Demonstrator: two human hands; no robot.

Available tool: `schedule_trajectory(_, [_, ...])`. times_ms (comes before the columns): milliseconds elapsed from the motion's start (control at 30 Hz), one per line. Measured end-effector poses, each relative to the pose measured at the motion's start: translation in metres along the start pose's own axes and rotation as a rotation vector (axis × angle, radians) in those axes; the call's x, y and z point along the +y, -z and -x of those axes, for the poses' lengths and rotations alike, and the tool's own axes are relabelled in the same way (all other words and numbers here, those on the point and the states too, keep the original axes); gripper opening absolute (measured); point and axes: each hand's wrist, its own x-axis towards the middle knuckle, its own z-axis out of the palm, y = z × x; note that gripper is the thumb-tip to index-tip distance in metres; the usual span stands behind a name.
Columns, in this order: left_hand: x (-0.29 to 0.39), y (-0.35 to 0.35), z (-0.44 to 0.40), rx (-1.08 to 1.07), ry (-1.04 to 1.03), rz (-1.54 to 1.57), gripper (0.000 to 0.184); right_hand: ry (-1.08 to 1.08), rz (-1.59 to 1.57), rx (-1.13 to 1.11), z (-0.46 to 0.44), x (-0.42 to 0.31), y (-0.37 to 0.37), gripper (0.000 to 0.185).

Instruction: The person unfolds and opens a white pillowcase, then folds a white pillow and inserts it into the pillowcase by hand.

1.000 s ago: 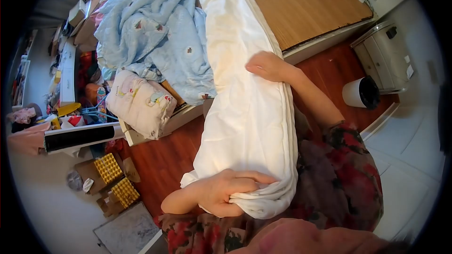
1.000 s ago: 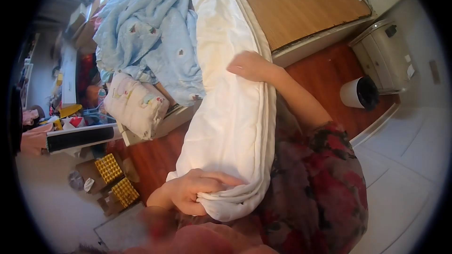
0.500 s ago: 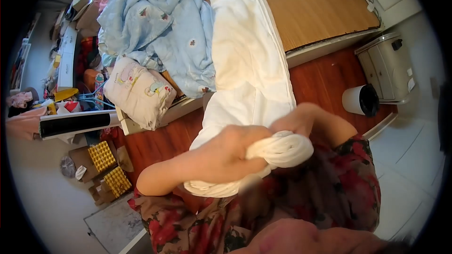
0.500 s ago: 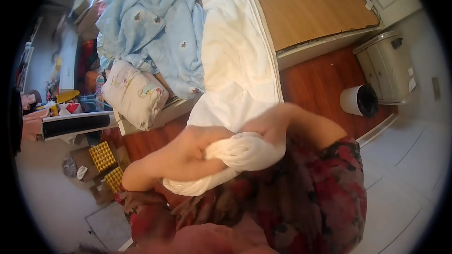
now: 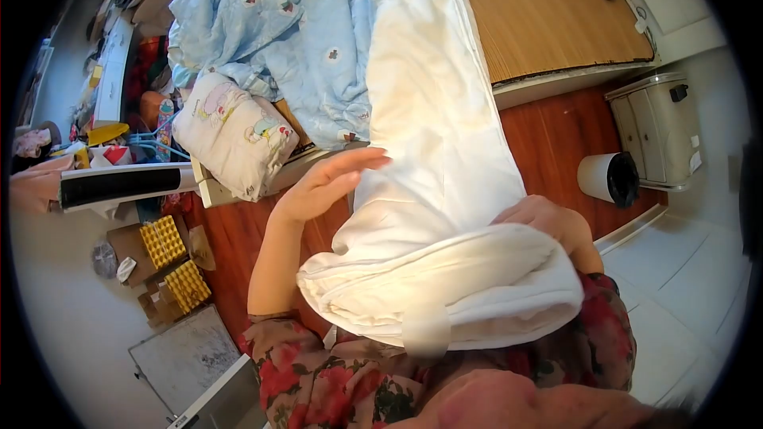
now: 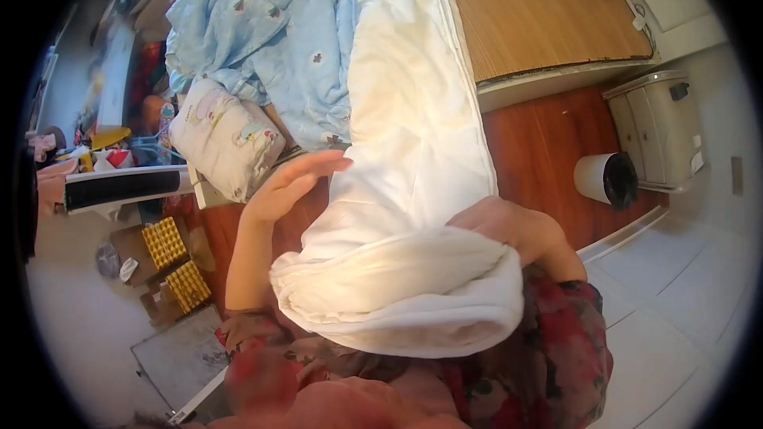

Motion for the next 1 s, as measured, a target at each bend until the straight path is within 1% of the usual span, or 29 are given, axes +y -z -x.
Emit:
schedule_trajectory(67, [-0.082, 0.040, 0.005, 0.183, 0.044, -0.433, 0.051, -0.001, -0.001, 0.036, 0.008, -0.005, 0.003, 0.043])
schedule_trajectory(100, [-0.083, 0.032, 0.012, 0.213, 0.094, -0.843, 0.056, -0.021, 0.000, 0.072, 0.012, -0.006, 0.006, 0.043])
schedule_trajectory(167, [-0.136, 0.023, 0.018, 0.320, 0.175, -1.208, 0.062, -0.073, 0.001, 0.175, 0.020, -0.011, -0.003, 0.043])
schedule_trajectory(200, [-0.148, 0.013, 0.019, 0.322, 0.174, -1.202, 0.062, -0.102, 0.002, 0.230, 0.022, -0.013, -0.007, 0.043])
schedule_trajectory(267, [-0.161, 0.001, 0.017, 0.351, -0.158, -0.966, 0.063, -0.164, 0.000, 0.365, 0.027, -0.011, -0.019, 0.043])
schedule_trajectory(300, [-0.160, 0.002, 0.019, 0.352, -0.163, -0.963, 0.063, -0.191, -0.003, 0.410, 0.028, -0.008, -0.021, 0.043])
schedule_trajectory(367, [-0.154, 0.004, 0.023, 0.271, -0.087, -0.345, 0.063, -0.223, -0.018, 0.509, 0.030, -0.003, -0.031, 0.043])
schedule_trajectory(400, [-0.137, -0.004, 0.028, 0.277, -0.098, -0.346, 0.063, -0.235, -0.024, 0.543, 0.030, 0.000, -0.035, 0.043])
schedule_trajectory(467, [-0.095, -0.022, 0.043, 0.266, 0.203, -0.216, 0.062, -0.245, -0.035, 0.597, 0.031, 0.003, -0.039, 0.043])
schedule_trajectory(500, [-0.094, -0.021, 0.046, 0.272, 0.200, -0.217, 0.062, -0.251, -0.043, 0.624, 0.032, 0.004, -0.041, 0.043])
schedule_trajectory(567, [-0.093, -0.019, 0.051, 0.212, 0.370, -0.064, 0.060, -0.253, -0.054, 0.670, 0.035, 0.004, -0.043, 0.043])
schedule_trajectory(600, [-0.087, -0.019, 0.056, 0.182, 0.384, -0.038, 0.059, -0.257, -0.059, 0.695, 0.036, 0.003, -0.045, 0.043])
schedule_trajectory(667, [-0.064, -0.021, 0.065, 0.085, 0.302, -0.113, 0.059, -0.254, -0.070, 0.745, 0.037, 0.003, -0.048, 0.043])
schedule_trajectory(800, [-0.019, -0.031, 0.080, -0.111, 0.031, -0.404, 0.058, -0.215, -0.111, 0.866, 0.040, 0.003, -0.053, 0.044])
schedule_trajectory(900, [-0.008, -0.038, 0.079, -0.139, -0.048, -0.494, 0.058, -0.159, -0.165, 0.973, 0.043, 0.004, -0.055, 0.044])
schedule_trajectory(967, [-0.010, -0.045, 0.073, -0.093, 0.207, -0.206, 0.056, -0.091, -0.218, 1.056, 0.044, 0.003, -0.054, 0.044])
schedule_trajectory(1000, [-0.056, -0.021, 0.071, -0.060, 0.315, 0.209, 0.053, -0.047, -0.251, 1.100, 0.044, 0.000, -0.054, 0.045])
